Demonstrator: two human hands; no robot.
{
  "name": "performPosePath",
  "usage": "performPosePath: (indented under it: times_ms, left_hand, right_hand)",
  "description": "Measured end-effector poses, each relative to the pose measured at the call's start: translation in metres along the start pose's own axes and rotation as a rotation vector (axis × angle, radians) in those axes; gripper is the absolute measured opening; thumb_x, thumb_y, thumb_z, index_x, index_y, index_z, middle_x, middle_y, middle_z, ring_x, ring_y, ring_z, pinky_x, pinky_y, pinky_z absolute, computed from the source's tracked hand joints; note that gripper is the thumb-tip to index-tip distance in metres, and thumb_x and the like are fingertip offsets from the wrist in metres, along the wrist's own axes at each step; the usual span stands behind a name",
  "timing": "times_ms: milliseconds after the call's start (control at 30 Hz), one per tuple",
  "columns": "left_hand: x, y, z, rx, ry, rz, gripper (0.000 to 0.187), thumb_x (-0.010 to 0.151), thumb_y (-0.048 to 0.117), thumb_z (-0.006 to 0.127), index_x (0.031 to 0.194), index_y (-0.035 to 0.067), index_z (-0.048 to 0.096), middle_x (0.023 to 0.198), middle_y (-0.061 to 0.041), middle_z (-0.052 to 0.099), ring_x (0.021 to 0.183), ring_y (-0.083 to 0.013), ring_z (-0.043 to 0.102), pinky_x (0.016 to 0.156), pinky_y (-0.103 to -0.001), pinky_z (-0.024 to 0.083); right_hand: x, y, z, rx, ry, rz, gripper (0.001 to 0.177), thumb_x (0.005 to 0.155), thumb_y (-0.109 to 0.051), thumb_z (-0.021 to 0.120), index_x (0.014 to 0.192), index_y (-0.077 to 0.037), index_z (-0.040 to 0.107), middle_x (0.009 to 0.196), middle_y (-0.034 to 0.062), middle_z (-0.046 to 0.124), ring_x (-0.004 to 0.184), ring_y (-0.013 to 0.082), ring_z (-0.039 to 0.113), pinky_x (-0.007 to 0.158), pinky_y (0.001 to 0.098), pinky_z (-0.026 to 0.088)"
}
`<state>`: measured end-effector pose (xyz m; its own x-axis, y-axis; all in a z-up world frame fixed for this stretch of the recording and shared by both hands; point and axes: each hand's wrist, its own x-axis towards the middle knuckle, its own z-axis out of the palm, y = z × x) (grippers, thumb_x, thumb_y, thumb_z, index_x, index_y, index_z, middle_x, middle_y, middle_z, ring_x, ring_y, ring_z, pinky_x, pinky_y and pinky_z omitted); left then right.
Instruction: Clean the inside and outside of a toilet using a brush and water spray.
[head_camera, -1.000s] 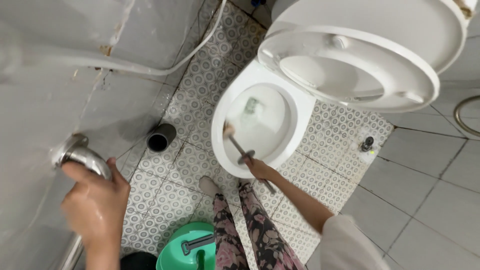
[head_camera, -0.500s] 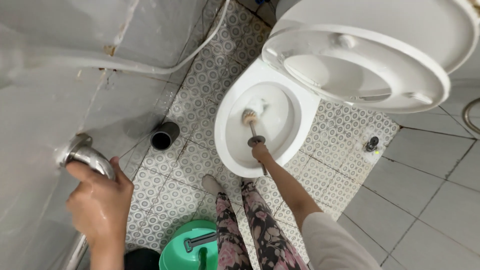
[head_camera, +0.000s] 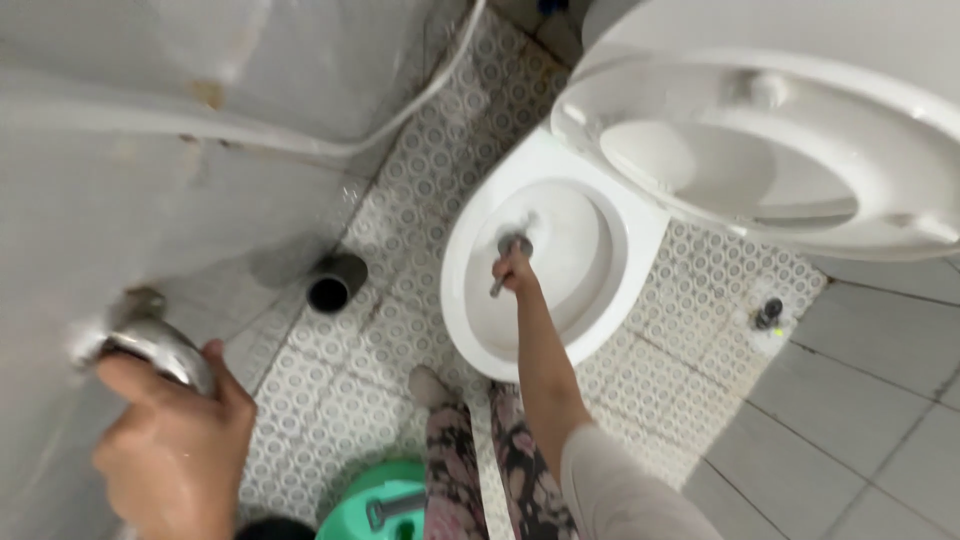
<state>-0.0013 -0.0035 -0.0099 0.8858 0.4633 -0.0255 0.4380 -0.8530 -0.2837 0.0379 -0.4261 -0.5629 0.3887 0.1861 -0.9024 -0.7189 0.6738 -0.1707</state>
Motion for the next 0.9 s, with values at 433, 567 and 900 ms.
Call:
performPosePath:
  times_ms: [433, 567, 900]
  left_hand:
    - [-0.002, -0.007, 0.005, -0.181, 0.065, 0.144, 0.047, 0.107, 0.032, 0.072, 0.112, -0.008, 0.047, 0.058, -0.014, 0.061, 0.054, -0.0344, 0.066, 0.055, -0.043, 0.055]
    - [0.001, -0.008, 0.003, -0.221, 0.078, 0.169, 0.047, 0.108, 0.029, 0.073, 0.114, -0.010, 0.048, 0.059, -0.015, 0.061, 0.054, -0.0343, 0.066, 0.055, -0.043, 0.055]
    - [-0.002, -0.004, -0.002, -0.230, 0.040, 0.122, 0.045, 0.105, 0.028, 0.071, 0.115, -0.009, 0.047, 0.060, -0.014, 0.062, 0.055, -0.0344, 0.067, 0.054, -0.043, 0.054]
  right_hand:
    - [-0.266, 0.031, 0.013, -1.672, 0.070, 0.197, 0.066, 0.109, -0.060, 0.026, 0.105, 0.000, 0.052, 0.063, 0.0128, 0.058, 0.049, 0.0253, 0.058, 0.048, 0.0399, 0.050]
    - [-0.322, -0.004, 0.016, -2.269, 0.042, 0.433, 0.051, 0.110, -0.047, 0.028, 0.124, -0.008, 0.059, 0.086, 0.0112, 0.068, 0.069, 0.0204, 0.065, 0.063, 0.0397, 0.059]
    - [-0.162, -0.094, -0.049, -2.807, 0.691, 0.051, 0.050, 0.085, -0.017, 0.074, 0.129, -0.002, 0.058, 0.117, 0.0151, 0.071, 0.092, 0.0287, 0.076, 0.057, 0.0435, 0.063]
